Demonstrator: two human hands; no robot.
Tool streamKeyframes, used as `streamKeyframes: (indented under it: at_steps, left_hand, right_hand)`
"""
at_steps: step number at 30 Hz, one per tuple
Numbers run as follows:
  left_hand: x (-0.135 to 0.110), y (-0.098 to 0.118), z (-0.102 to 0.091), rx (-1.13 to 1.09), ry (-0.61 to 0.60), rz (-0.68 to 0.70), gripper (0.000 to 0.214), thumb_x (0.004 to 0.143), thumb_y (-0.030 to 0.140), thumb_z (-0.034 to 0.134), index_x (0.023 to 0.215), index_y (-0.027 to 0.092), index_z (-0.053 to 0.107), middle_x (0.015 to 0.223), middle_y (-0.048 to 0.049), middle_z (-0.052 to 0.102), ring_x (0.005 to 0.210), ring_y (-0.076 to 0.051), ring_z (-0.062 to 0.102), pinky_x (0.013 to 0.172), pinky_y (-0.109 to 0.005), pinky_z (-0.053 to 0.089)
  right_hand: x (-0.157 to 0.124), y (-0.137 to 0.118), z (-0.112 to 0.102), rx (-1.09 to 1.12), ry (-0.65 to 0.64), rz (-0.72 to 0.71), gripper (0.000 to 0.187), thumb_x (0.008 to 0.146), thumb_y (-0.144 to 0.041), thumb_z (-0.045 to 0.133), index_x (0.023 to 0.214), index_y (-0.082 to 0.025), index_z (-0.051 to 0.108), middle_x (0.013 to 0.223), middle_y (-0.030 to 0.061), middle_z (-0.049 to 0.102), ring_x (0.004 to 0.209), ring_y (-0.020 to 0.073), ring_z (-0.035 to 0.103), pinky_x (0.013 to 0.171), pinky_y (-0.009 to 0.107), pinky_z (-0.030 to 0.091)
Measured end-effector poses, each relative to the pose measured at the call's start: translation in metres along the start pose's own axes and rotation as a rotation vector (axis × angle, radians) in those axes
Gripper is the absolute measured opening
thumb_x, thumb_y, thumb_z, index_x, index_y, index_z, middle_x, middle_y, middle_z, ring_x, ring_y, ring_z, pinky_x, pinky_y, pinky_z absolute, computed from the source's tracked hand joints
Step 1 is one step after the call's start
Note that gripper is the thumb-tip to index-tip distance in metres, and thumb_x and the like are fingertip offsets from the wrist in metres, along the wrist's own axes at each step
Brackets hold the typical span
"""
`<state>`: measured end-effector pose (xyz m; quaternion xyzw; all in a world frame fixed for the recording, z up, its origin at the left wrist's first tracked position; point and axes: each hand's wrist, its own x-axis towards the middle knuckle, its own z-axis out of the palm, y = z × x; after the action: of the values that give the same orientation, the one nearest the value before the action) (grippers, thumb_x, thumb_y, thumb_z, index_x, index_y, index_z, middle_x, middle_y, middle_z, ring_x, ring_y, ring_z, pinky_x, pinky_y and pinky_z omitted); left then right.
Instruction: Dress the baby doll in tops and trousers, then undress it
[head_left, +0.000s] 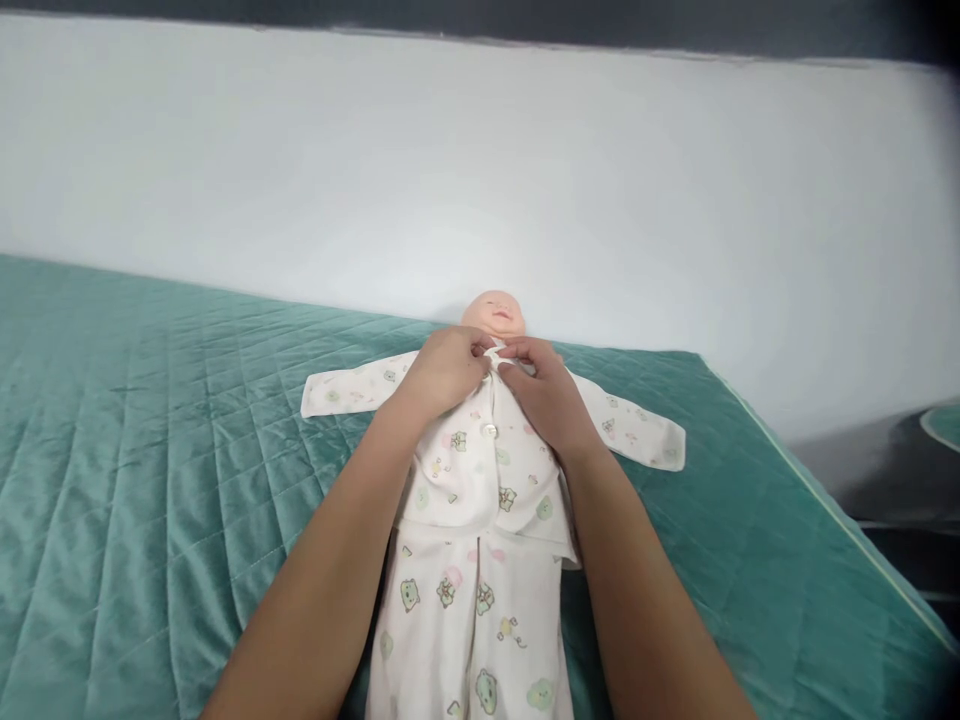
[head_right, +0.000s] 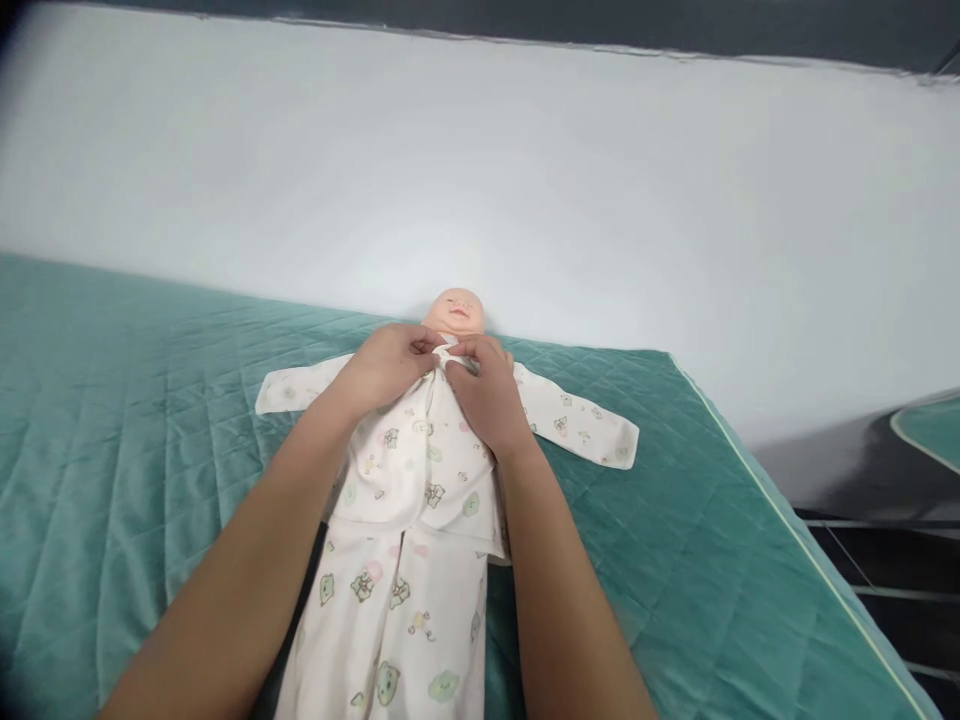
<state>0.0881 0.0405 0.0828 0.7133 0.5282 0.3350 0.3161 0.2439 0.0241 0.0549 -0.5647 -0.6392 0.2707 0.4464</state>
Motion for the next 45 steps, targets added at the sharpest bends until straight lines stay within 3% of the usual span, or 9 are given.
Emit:
streamKeyframes:
  at_steps: [6, 9, 14, 21, 28, 35, 45]
  left_hand:
    - [0.0, 0.0, 0.002, -0.004, 0.049, -0.053, 0.01, 0.082, 0.025, 0.063, 0.085, 0.019, 0.07, 0.086, -0.0027, 0.073, 0.074, -0.016, 0.061, 0.069, -0.028, 0.042]
    - [0.001, 0.001, 0.005, -0.015, 0.099, -0.06, 0.014, 0.083, 0.032, 0.065, 0.078, 0.019, 0.067, 0.082, -0.0025, 0.073, 0.073, -0.016, 0.06, 0.071, -0.029, 0.043]
    - [0.005, -0.001, 0.01, -0.038, 0.162, -0.042, 0.005, 0.081, 0.02, 0.064, 0.08, 0.019, 0.069, 0.089, -0.0037, 0.075, 0.081, -0.017, 0.066, 0.082, -0.03, 0.048]
    - [0.005, 0.001, 0.012, -0.109, 0.17, -0.078, 0.027, 0.073, 0.008, 0.061, 0.096, 0.018, 0.072, 0.093, -0.0055, 0.074, 0.088, -0.019, 0.067, 0.084, -0.031, 0.05]
    - [0.004, -0.004, 0.011, -0.191, 0.146, -0.066, 0.037, 0.072, 0.008, 0.062, 0.106, 0.018, 0.071, 0.092, -0.0039, 0.072, 0.082, -0.017, 0.064, 0.076, -0.029, 0.048]
    - [0.006, -0.006, 0.014, -0.273, 0.12, -0.056, 0.038, 0.067, 0.004, 0.059, 0.1, 0.017, 0.071, 0.099, -0.0055, 0.072, 0.089, -0.017, 0.066, 0.077, -0.028, 0.048]
    - [0.001, -0.008, 0.009, -0.237, 0.087, 0.002, 0.032, 0.076, 0.01, 0.055, 0.096, 0.021, 0.077, 0.1, -0.0033, 0.075, 0.087, -0.017, 0.066, 0.083, -0.03, 0.05]
  right_hand:
    - [0.001, 0.002, 0.001, 0.017, 0.01, 0.023, 0.014, 0.08, -0.028, 0.058, 0.092, -0.025, 0.065, 0.123, 0.004, 0.066, 0.123, 0.0273, 0.052, 0.108, 0.049, 0.036]
    - [0.001, 0.002, 0.001, 0.012, 0.012, 0.008, 0.015, 0.08, -0.028, 0.058, 0.093, -0.025, 0.065, 0.123, 0.0042, 0.066, 0.122, 0.0266, 0.053, 0.108, 0.048, 0.035]
    - [0.001, 0.001, 0.001, 0.004, 0.019, -0.011, 0.018, 0.08, -0.027, 0.058, 0.095, -0.024, 0.065, 0.12, 0.0047, 0.067, 0.118, 0.0255, 0.055, 0.109, 0.048, 0.035]
    - [0.0, 0.005, 0.001, 0.027, 0.004, -0.066, 0.019, 0.082, -0.028, 0.061, 0.1, -0.026, 0.068, 0.123, 0.0041, 0.067, 0.12, 0.0247, 0.055, 0.108, 0.046, 0.038]
    - [0.0, 0.005, 0.0, 0.04, -0.001, -0.054, 0.02, 0.08, -0.03, 0.064, 0.1, -0.027, 0.067, 0.122, 0.004, 0.067, 0.117, 0.0245, 0.057, 0.106, 0.045, 0.04]
    - [0.0, 0.005, -0.001, 0.055, -0.006, 0.027, 0.025, 0.08, -0.032, 0.066, 0.103, -0.025, 0.064, 0.123, 0.0043, 0.066, 0.117, 0.0243, 0.055, 0.103, 0.043, 0.041]
    - [-0.002, 0.002, -0.001, 0.06, 0.036, -0.013, 0.015, 0.08, -0.029, 0.064, 0.094, -0.024, 0.066, 0.114, 0.0042, 0.069, 0.109, 0.0237, 0.059, 0.1, 0.042, 0.043]
